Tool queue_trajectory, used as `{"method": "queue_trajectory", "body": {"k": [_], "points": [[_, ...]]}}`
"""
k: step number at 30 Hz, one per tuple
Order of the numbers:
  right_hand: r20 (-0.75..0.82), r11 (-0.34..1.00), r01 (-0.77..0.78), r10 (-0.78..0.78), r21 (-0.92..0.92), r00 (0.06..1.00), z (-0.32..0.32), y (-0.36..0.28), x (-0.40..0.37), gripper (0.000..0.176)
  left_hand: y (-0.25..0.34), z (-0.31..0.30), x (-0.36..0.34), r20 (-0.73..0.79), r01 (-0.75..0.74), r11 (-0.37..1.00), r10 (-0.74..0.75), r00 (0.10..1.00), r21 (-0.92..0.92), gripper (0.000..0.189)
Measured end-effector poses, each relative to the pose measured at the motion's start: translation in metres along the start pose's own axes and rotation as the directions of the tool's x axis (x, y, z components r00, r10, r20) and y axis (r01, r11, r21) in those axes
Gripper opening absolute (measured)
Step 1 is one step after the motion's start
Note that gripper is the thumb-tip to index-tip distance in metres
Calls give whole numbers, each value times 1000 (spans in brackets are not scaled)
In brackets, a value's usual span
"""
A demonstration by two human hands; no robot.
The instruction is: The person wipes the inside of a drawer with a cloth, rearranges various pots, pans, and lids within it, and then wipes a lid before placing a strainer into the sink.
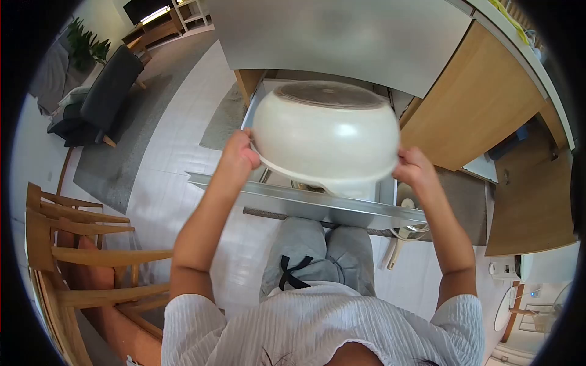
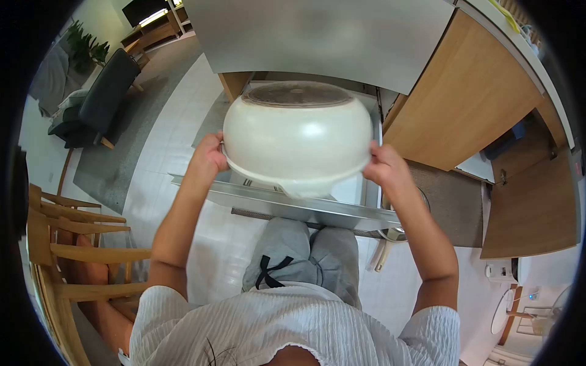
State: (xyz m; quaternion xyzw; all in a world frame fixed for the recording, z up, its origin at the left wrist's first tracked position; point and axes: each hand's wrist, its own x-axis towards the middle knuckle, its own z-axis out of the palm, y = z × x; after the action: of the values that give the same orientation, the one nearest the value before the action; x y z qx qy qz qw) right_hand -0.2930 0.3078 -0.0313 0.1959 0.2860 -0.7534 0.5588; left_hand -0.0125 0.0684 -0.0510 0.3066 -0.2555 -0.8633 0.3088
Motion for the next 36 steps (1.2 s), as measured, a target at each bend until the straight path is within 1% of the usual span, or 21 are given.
{"method": "queue_trajectory", "body": {"k": [1, 2, 3, 5, 6, 7, 9, 10, 11, 14, 20, 22, 25, 27, 28, 29, 30, 31, 33, 35, 36], "points": [[-80, 1000, 28, -28, -8, 996, 16, 18, 12, 26, 14, 4, 12, -1, 2, 1000, -2, 1000, 7, 29], [-88, 1000, -19, 20, 13, 996, 18, 27, 36, 26, 28, 13, 24, -216, 119, 993, -114, 970, 12, 29], [-98, 997, -66, 70, 38, 993, 18, 37, 57, 27, 38, 16, 34, -422, 236, 972, -216, 880, -6, 28], [-155, 997, -56, 65, 59, 986, 46, 69, 59, 28, 48, 1, 68, -466, 264, 962, -207, 860, 61, 29], [-73, 997, -77, 78, 20, 994, 44, 77, 73, 29, 50, -14, 88, -509, 291, 950, -194, 839, 118, 29], [7, 995, -93, 93, -20, 996, 37, 84, 92, 31, 53, -36, 111, -508, 301, 945, -197, 839, 131, 29], [15, 993, -115, 115, -8, 993, 27, 97, 121, 32, 57, -72, 154, -374, 387, 912, -315, 872, 135, 30], [26, 989, -144, 144, -13, 989, 25, 101, 130, 33, 53, -65, 153, -417, 353, 912, -244, 876, 209, 29], [24, 990, -139, 139, -2, 990, 26, 104, 136, 33, 52, -70, 161, -416, 360, 907, -248, 875, 217, 29], [42, 991, -121, 124, -61, 991, 26, 108, 154, 36, 44, -90, 189, -318, 309, 920, -226, 921, 241, 29], [4, 993, -88, 88, 78, 996, 19, 110, 188, 33, 37, -129, 232, -243, 283, 935, -230, 942, 212, 26], [3, 991, -92, 92, 98, 996, 8, 108, 205, 31, 30, -136, 241, -165, 214, 965, -189, 968, 153, 26], [92, 984, -139, 129, 115, 987, -18, 108, 238, 30, 22, -143, 260, -123, 140, 971, -118, 985, 193, 31], [148, 993, -96, 86, 62, 985, -31, 106, 253, 28, 13, -141, 262, -150, 117, 977, -90, 985, 180, 31], [149, 992, -107, 97, 60, 984, -28, 105, 251, 28, 8, -140, 264, -158, 99, 980, -72, 985, 171, 31], [67, 997, -76, 76, 0, 995, -22, 101, 244, 28, 3, -143, 268, -165, 96, 981, -68, 984, 170, 31], [-15, 997, -48, 48, -62, 999, -14, 97, 237, 27, -2, -145, 271, -217, 87, 983, -50, 975, 163, 31], [-18, 996, -55, 54, -64, 998, -11, 96, 237, 27, -8, -144, 271, -269, 79, 984, -34, 962, 157, 30], [-48, 998, 24, -27, -52, 998, -7, 94, 238, 27, -13, -144, 270, -254, 77, 984, -34, 967, 163, 30], [-74, 998, 37, -40, -46, 996, -14, 96, 252, 27, -17, -141, 274, -106, 46, 977, -25, 994, 206, 29], [-5, 998, 24, -24, -60, 1000, -17, 95, 259, 26, -17, -139, 276, -146, 44, 972, -10, 989, 232, 30]]}}
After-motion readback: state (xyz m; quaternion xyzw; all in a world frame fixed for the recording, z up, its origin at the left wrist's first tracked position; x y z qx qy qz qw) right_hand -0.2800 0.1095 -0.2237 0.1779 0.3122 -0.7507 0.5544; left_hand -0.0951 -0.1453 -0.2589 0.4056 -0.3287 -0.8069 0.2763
